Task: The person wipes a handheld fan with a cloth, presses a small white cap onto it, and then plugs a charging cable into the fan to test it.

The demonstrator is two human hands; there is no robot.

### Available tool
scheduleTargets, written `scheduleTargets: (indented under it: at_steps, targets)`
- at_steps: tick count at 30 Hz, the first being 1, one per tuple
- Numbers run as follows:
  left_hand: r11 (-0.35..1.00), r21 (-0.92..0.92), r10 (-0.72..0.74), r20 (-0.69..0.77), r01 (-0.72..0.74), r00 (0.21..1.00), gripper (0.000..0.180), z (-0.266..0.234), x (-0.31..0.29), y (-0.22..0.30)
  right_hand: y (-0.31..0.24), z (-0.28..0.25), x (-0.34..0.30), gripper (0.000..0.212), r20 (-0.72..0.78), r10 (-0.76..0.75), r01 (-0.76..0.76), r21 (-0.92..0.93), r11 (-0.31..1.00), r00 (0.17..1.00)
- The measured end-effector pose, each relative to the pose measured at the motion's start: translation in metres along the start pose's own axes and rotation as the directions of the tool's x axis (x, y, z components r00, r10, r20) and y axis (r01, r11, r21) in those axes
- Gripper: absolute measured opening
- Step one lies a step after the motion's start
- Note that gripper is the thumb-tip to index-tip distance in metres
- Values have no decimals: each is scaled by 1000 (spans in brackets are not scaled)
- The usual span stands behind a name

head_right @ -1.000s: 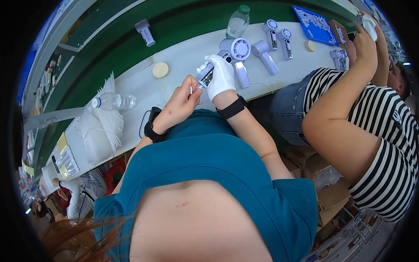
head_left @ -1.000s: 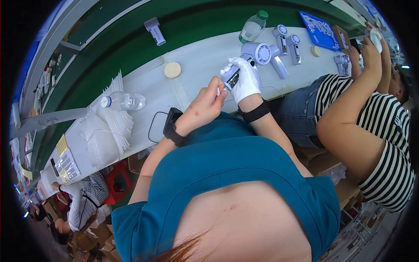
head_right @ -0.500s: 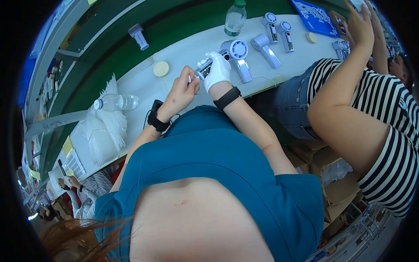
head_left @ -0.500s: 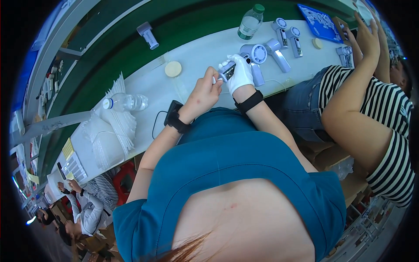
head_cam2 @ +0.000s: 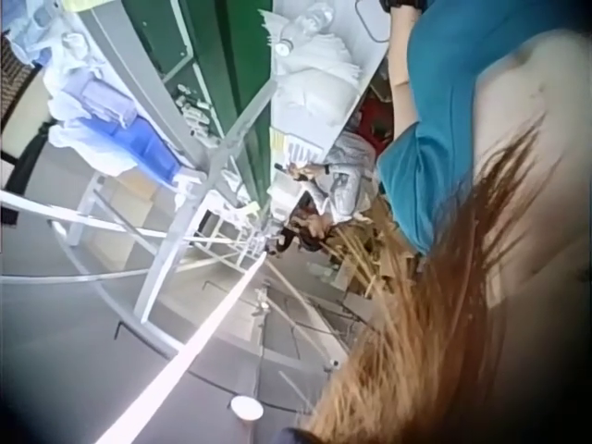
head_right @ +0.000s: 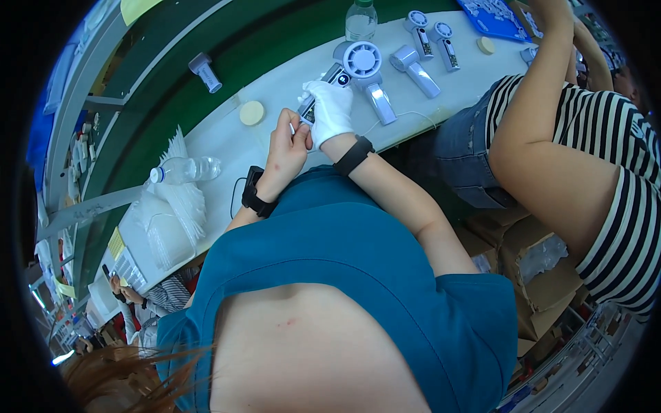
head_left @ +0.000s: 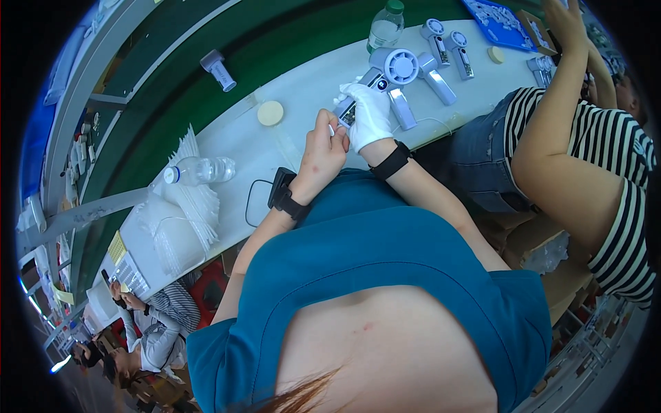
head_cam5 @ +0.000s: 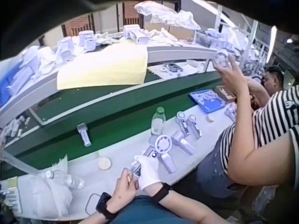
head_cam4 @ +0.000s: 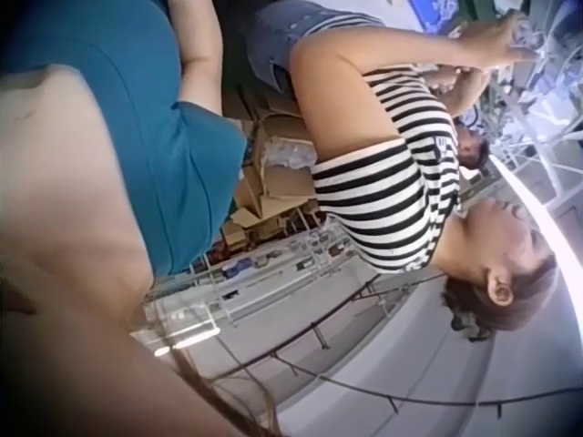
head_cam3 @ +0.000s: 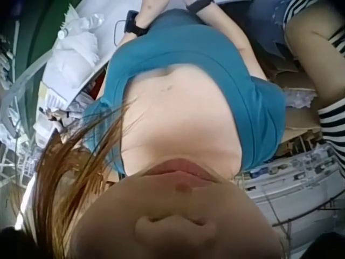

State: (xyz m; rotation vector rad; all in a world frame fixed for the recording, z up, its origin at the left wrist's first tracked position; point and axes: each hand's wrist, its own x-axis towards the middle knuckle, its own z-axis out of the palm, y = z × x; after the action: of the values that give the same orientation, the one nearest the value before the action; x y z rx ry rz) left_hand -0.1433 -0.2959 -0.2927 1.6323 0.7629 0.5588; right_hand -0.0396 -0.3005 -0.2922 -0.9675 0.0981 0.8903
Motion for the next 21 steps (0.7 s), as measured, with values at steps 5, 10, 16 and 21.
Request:
scheduleTargets:
  at_steps: [5, 10, 16, 21]
  targets:
    - [1000, 26, 13, -47, -12, 999, 11, -2, -10, -2, 6, 0, 11, 8, 98, 140, -140, 1, 990, 985]
    - [996, 70, -49, -183, 62, 982, 11, -8, -21, -19, 57, -10, 51, 10, 374, 541, -564, -54, 824, 753]
    - [983, -146, -148, -283, 110, 948, 11, -25, -28, -48, 78, 13, 48, 19, 243, 670, -668, -100, 737, 702]
    - [996, -72, -70, -328, 49, 942, 11, -35, -18, -38, 69, 25, 40, 19, 208, 601, -551, -254, 795, 771]
